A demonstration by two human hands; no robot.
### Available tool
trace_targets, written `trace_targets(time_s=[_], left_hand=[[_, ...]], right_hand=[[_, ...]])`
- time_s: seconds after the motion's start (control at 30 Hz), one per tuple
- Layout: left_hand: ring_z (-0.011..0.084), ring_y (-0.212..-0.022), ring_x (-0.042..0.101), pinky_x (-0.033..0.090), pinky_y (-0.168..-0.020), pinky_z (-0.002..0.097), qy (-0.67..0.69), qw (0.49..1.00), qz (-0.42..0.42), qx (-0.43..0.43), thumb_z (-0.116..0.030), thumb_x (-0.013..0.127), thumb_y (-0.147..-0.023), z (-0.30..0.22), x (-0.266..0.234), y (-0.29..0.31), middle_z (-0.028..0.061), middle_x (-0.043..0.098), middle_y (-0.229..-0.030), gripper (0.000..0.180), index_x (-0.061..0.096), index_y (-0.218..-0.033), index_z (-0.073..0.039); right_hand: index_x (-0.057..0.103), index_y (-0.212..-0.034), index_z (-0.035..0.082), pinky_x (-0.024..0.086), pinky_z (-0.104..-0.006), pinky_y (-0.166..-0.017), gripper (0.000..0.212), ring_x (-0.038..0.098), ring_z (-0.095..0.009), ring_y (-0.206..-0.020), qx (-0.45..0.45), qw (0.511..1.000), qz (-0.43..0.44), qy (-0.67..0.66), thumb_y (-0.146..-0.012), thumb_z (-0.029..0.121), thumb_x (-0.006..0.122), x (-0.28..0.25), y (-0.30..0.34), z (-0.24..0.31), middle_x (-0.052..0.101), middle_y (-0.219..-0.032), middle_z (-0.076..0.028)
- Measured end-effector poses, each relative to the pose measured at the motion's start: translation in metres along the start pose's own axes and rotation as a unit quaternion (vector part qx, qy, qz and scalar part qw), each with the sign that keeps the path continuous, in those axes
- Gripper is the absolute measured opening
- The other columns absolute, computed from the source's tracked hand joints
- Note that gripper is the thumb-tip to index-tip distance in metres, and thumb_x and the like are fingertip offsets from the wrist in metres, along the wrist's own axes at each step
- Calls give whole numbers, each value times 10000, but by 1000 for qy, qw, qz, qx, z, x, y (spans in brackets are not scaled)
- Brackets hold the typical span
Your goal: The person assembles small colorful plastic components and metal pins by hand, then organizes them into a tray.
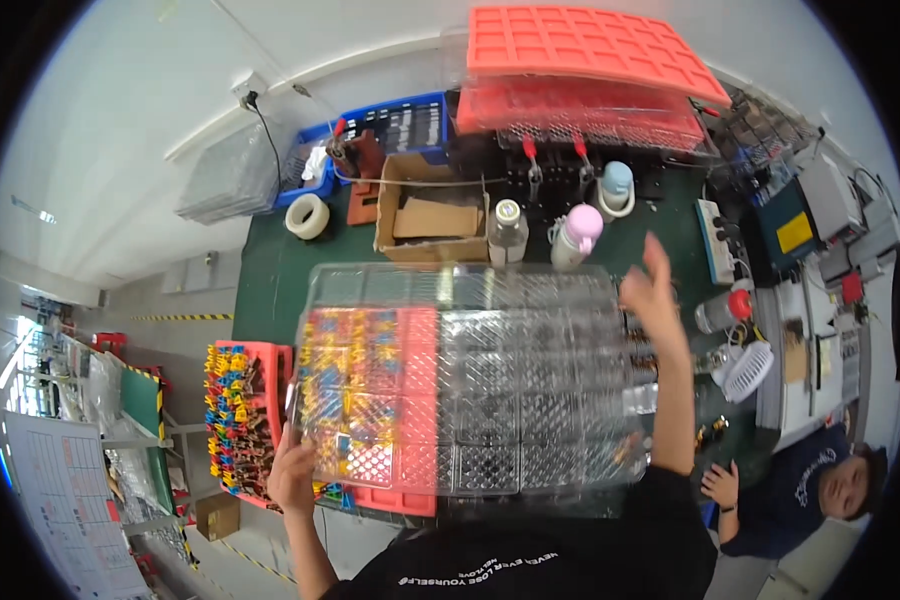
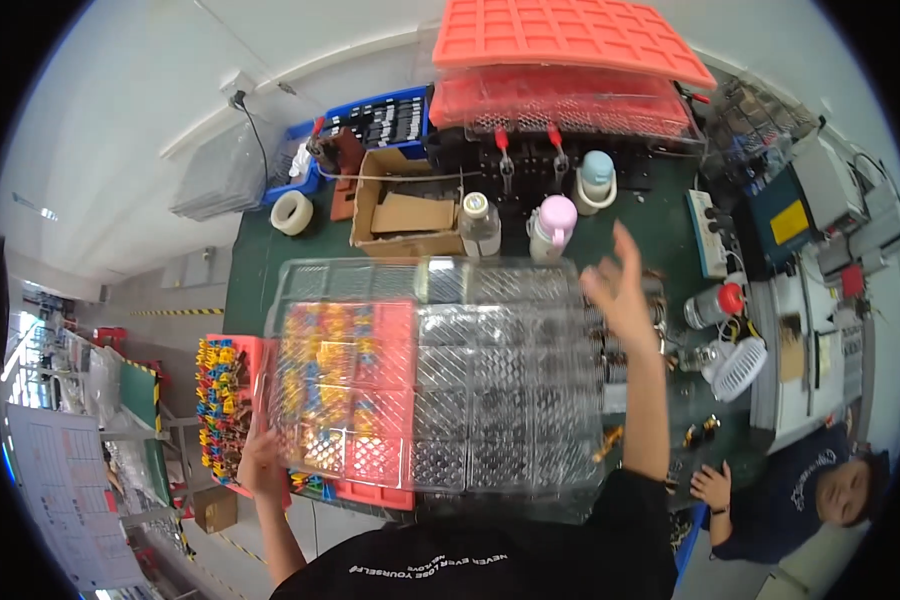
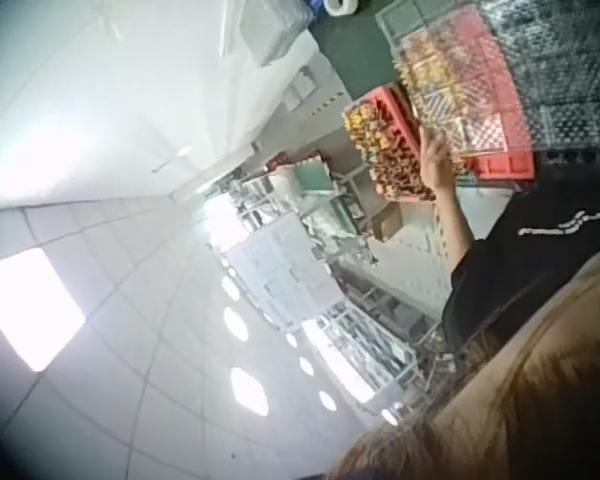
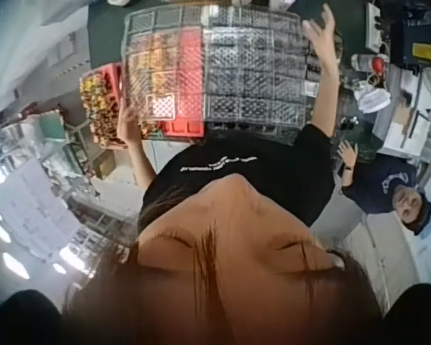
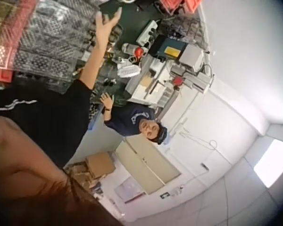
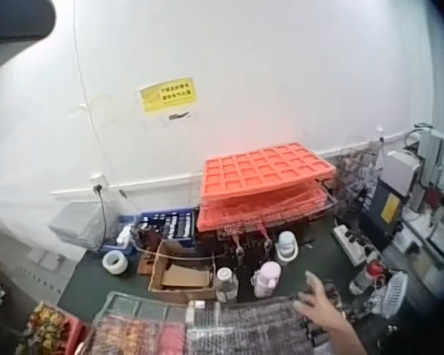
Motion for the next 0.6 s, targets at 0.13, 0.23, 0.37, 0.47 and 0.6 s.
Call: trace_targets(time_s=[0.13, 0.23, 0.37, 0.47, 0.6], left_hand=[[288, -1096, 570, 493, -829, 287, 32, 995, 90, -38, 79, 568, -830, 35, 48, 0, 197, 518, -1276, 238, 592, -1062, 27], [257, -1341, 295, 405, -980, 318, 19, 995, 83, -57, 76, 551, -826, 69, 102, 13, 135, 149, -1506, 465, 511, -1266, -72], [268, -1335, 302, 303, -1066, 362, 306, 927, 42, -212, 89, 407, -830, 103, 187, 77, 174, 268, -1459, 606, 253, -1409, -6], [323, -1331, 304, 252, -1090, 388, 205, 902, 241, -293, -178, 523, -886, 69, 259, 165, 245, 321, -1412, 607, 255, -1383, 46], [450, -1363, 135, 189, -1109, 455, 158, 940, 274, -125, -132, 573, -808, 13, 258, 223, 329, 100, -1454, 696, 231, -1368, 100]], right_hand=[[133, -1455, 137, 486, -303, -611, 794, 617, -192, -773, 268, 931, -64, -239, -848, 60, 637, -14, 172, -132, 558, -1045, -120], [118, -1460, 149, 456, -252, -588, 754, 579, -140, -718, 226, 950, -166, -141, -881, 53, 591, -10, 273, -123, 589, -863, -85], [205, -1430, 172, 472, -228, -577, 677, 575, -137, -766, 110, 948, -253, -158, -870, 1, 544, 20, 377, -152, 494, -880, -34], [206, -1411, 167, 503, -267, -692, 694, 548, -153, -867, 105, 928, -320, -162, -848, -24, 563, 56, 432, -191, 437, -1005, -73], [222, -1415, 151, 449, -267, -740, 694, 486, -138, -799, 124, 931, -340, 56, -842, 34, 596, 84, 455, -237, 441, -895, -45]])
Point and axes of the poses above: each hand's wrist, its own y-axis away from the middle knuckle, its own x-axis out of the palm, z = x × y, the point moved 10 cm from there along -y, towards the middle knuckle
